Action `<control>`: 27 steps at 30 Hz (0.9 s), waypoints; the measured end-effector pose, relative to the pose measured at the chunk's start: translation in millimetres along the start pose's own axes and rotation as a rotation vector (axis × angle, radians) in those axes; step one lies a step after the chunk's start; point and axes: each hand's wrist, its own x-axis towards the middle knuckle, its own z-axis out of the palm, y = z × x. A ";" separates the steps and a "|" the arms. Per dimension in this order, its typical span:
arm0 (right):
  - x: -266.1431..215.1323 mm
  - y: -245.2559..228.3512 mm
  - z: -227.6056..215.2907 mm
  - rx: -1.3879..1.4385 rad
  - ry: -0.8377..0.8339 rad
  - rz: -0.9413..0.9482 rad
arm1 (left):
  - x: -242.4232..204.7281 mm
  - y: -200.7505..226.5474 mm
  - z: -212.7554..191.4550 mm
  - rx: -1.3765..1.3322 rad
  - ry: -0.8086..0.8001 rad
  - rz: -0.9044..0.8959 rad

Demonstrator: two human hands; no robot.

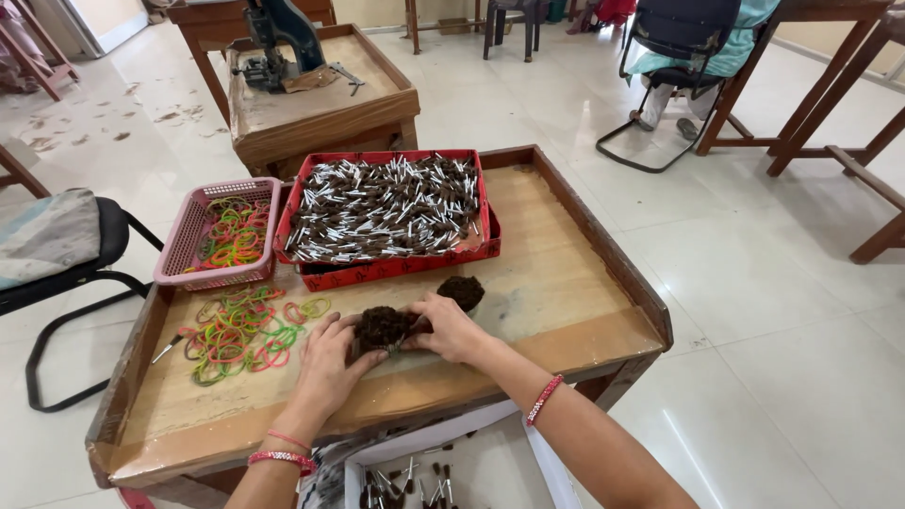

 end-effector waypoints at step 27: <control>-59.8 -14.5 -44.0 0.452 0.308 0.298 | 46.9 84.0 -28.0 0.055 -0.095 -0.031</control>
